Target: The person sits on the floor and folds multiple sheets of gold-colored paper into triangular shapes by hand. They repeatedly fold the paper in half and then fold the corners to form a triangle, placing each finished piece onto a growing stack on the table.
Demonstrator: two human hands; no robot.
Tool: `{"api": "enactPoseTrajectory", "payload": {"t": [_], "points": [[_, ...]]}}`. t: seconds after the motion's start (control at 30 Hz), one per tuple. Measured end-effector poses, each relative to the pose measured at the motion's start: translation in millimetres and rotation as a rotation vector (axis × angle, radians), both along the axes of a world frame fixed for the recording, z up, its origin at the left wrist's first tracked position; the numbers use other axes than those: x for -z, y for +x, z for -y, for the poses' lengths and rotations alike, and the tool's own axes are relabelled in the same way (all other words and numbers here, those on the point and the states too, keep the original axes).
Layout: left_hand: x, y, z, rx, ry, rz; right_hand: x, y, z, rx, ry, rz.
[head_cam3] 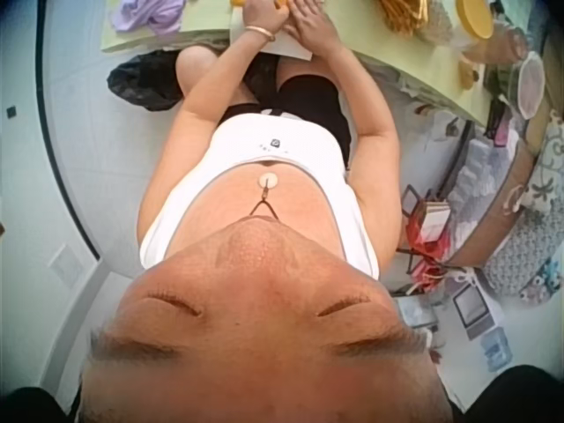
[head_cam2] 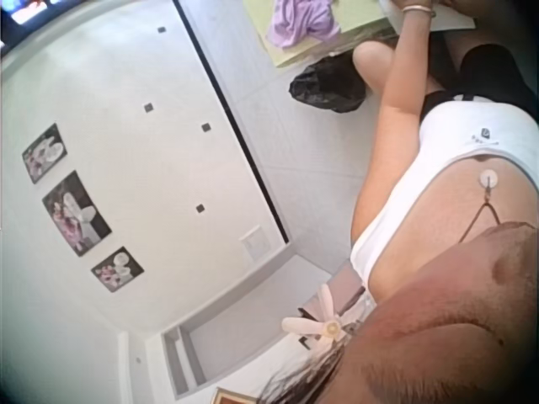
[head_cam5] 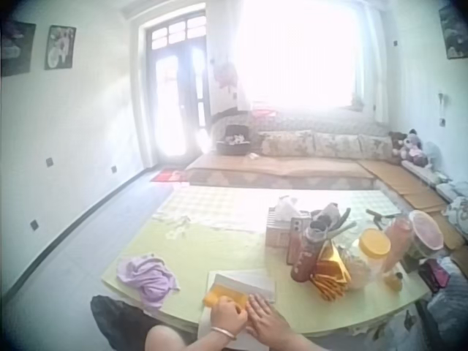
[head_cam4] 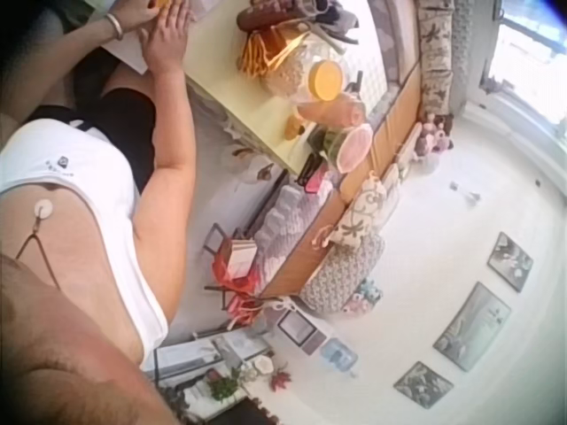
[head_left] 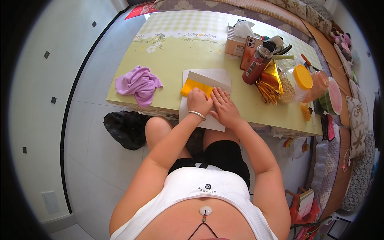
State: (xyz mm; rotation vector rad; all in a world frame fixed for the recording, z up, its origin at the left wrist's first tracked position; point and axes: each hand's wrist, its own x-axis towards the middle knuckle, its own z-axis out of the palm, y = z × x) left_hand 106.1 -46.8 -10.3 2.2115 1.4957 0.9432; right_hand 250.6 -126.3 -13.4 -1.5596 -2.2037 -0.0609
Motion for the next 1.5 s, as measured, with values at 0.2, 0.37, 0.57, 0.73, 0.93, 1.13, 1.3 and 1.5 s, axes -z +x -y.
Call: {"api": "enactPoseTrajectory", "payload": {"t": [0.2, 0.37, 0.57, 0.73, 0.93, 1.13, 1.3, 1.5], "points": [[-1.9, 0.3, -0.3, 0.014, 0.026, -0.023, 8.7, 1.5, -4.3, 0.031, -0.061, 0.101], [-5.5, -16.4, -2.7, 0.168, 0.027, -0.062, 2.7, 0.9, -4.9, -0.004, -0.158, 0.032], [-36.6, -78.1, -10.5, 0.479, 0.374, -0.094, -25.6, 9.2, -0.1, -0.098, -0.255, 0.015], [-37.7, -115.8, -9.7, 0.685, 0.262, -0.171, -24.1, 37.3, -11.3, -0.232, -0.287, -0.117], [-35.4, -115.1, -0.8, 0.715, 0.212, -0.104, -23.1, 7.0, -7.7, -0.136, -0.118, -0.273], [-27.8, -118.5, -25.0, 0.764, 0.204, -0.051, -1.4, -23.6, -0.6, 0.04, 0.069, -0.309], [-35.1, -115.9, -36.8, 0.81, 0.098, -0.035, -20.3, -57.7, -2.7, 0.169, 0.045, -0.264], [-49.5, -113.1, -35.2, 0.88, 0.24, -0.139, 4.4, -62.3, -8.9, 0.231, 0.172, -0.251]]}}
